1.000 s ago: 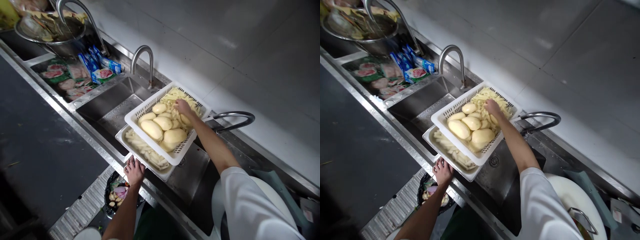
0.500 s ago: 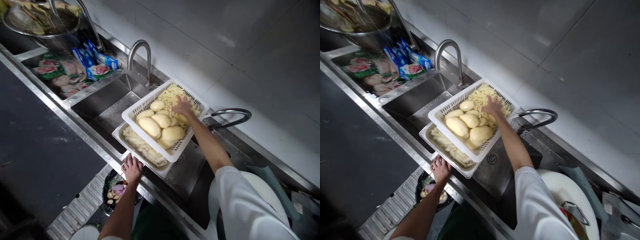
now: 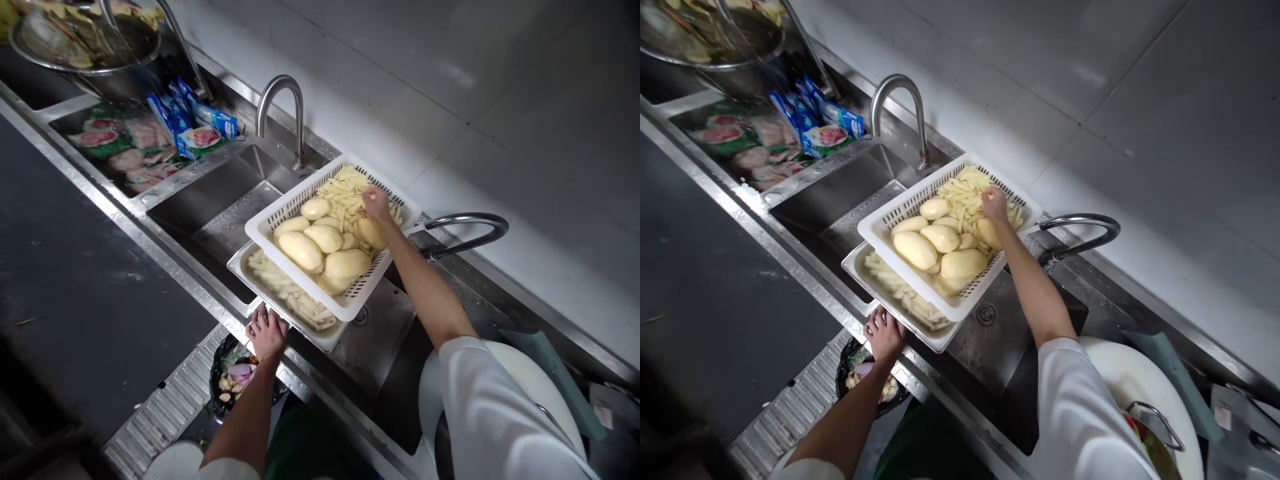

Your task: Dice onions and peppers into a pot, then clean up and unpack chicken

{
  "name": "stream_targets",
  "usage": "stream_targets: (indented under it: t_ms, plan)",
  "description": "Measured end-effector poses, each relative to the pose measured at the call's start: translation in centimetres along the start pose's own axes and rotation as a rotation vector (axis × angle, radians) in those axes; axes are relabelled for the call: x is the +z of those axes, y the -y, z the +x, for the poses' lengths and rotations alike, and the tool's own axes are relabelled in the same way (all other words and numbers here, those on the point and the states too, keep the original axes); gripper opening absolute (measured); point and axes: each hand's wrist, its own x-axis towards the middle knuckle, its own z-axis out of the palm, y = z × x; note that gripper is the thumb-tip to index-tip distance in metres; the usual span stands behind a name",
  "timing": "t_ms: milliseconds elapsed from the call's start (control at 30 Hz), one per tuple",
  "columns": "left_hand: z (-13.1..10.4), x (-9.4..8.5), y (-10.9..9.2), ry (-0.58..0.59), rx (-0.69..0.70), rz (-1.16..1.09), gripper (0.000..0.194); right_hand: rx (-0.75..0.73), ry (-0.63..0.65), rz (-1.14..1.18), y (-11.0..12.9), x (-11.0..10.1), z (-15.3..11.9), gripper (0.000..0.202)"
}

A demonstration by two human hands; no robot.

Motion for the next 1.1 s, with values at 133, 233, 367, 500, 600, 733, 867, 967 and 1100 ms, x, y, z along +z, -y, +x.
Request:
stream_targets:
  t_ms: [133,233,367,500,600,733,867,967,1100]
  plan:
    - [0.0,0.0,0.1,0.004,-0.018,-0.027,0.046,-0.195,0.136,-0.018,1.2,0.2,-2.1,0.046]
    - [0.0,0.1,0.1,0.006,-0.017,-0.025,0.046,-0.314,0.339,-0.025,2.7,0.7,-4.3,0.048]
    - [0.0,0.1,0.2,0.012,-0.004,-0.010,0.047,-0.376,0.513,-0.028,3.2,0.8,-4.9,0.053]
    - [0.0,0.3,0.3,0.017,-0.011,-0.024,0.045,-0.352,0.661,-0.121,2.4,0.2,-3.4,0.080]
    - [0.0,0.4,0.3,0.007,-0.014,-0.027,0.045,-0.310,0.694,-0.176,2.0,0.4,-2.2,0.085]
    - [-0.1,0.3,0.3,0.006,-0.007,-0.025,0.045,-0.247,0.687,-0.211,2.6,1.1,-0.8,0.097]
    - [-0.1,0.2,0.3,-0.001,-0.005,-0.025,0.046,-0.217,0.735,-0.268,2.6,0.2,0.7,0.107]
    - [-0.1,0.2,0.3,0.008,-0.013,-0.035,0.046,-0.382,0.708,-0.201,1.7,-1.4,1.3,0.095]
    - [0.0,0.3,0.3,0.025,-0.013,-0.035,0.047,-0.437,0.537,-0.148,0.5,-2.6,1.2,0.069]
